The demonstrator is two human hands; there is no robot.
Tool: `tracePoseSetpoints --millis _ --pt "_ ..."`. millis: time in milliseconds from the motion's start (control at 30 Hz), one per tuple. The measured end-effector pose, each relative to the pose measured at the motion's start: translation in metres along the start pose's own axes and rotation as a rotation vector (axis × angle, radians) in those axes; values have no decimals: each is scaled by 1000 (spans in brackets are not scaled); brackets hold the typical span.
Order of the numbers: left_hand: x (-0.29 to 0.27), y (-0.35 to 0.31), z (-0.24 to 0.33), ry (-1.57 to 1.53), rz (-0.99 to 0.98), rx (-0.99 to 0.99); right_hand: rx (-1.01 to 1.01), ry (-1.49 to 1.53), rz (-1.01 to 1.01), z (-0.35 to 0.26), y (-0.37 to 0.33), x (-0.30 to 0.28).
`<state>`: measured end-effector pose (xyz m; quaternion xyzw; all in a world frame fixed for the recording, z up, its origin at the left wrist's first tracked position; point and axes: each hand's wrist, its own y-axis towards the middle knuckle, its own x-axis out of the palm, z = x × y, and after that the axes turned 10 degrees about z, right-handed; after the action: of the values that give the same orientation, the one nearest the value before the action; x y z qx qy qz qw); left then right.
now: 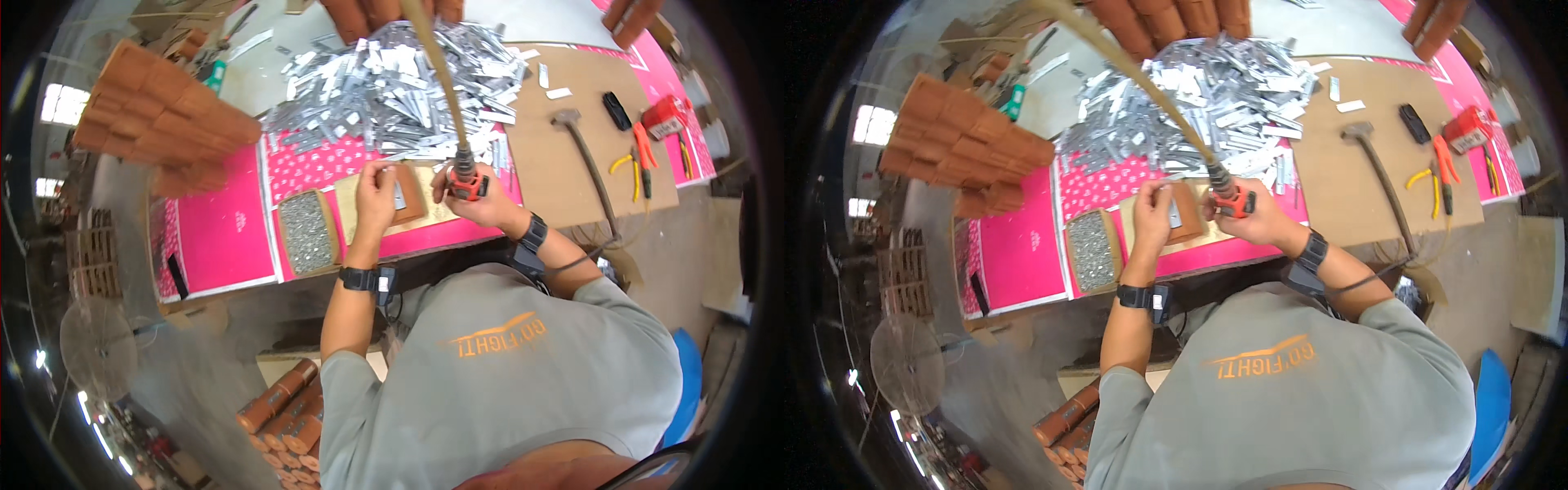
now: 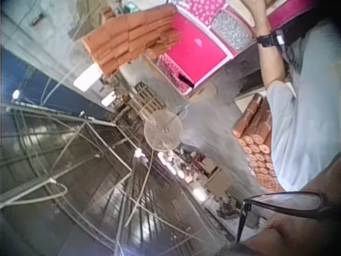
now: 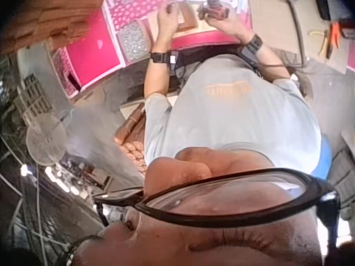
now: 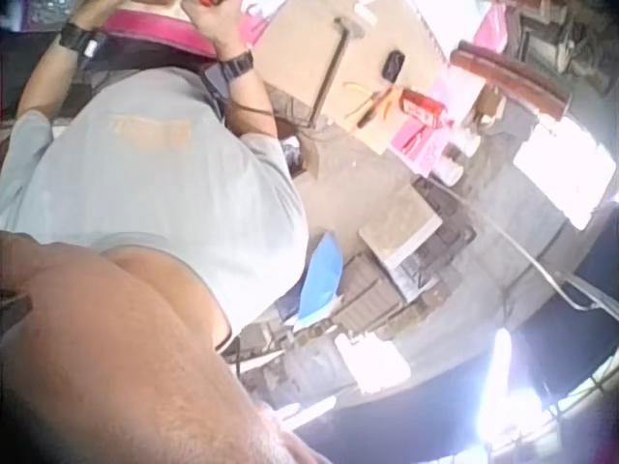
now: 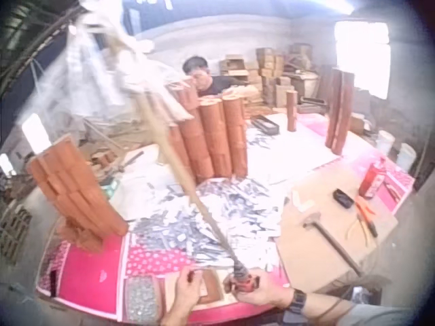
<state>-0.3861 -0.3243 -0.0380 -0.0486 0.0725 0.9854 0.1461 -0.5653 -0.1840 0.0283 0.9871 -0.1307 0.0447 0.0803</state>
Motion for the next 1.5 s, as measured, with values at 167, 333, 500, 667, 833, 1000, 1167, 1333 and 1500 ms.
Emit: tracePoseSetpoints --millis 167,333,500,667,833,1000,1167,1333,1500 --pt "2 -5 -2 -174 5 49 10 -50 6 -1 -1 -2" --pt "-2 -13 -4 -298 -50 -97 93 48 47 -2 -1 -1" --pt "0 -12 4 -300 -40 -143 83 34 46 -2 2 2" --pt "4 -10 2 -275 -3 -43 49 -43 -1 0 4 1" --pt "1 -8 -7 -299 -34 -27 97 9 44 -4 5 2" --pt "-1 -9 -6 -292 -45 -28 89 18 48 -1 6 2" --pt "0 -12 2 -255 -11 -57 93 18 31 -4 5 4" --pt "-1 -8 8 -109 -33 -110 87 9 31 0 5 0" --pt "3 -3 7 -18 -37 -108 63 22 50 0 4 -4"
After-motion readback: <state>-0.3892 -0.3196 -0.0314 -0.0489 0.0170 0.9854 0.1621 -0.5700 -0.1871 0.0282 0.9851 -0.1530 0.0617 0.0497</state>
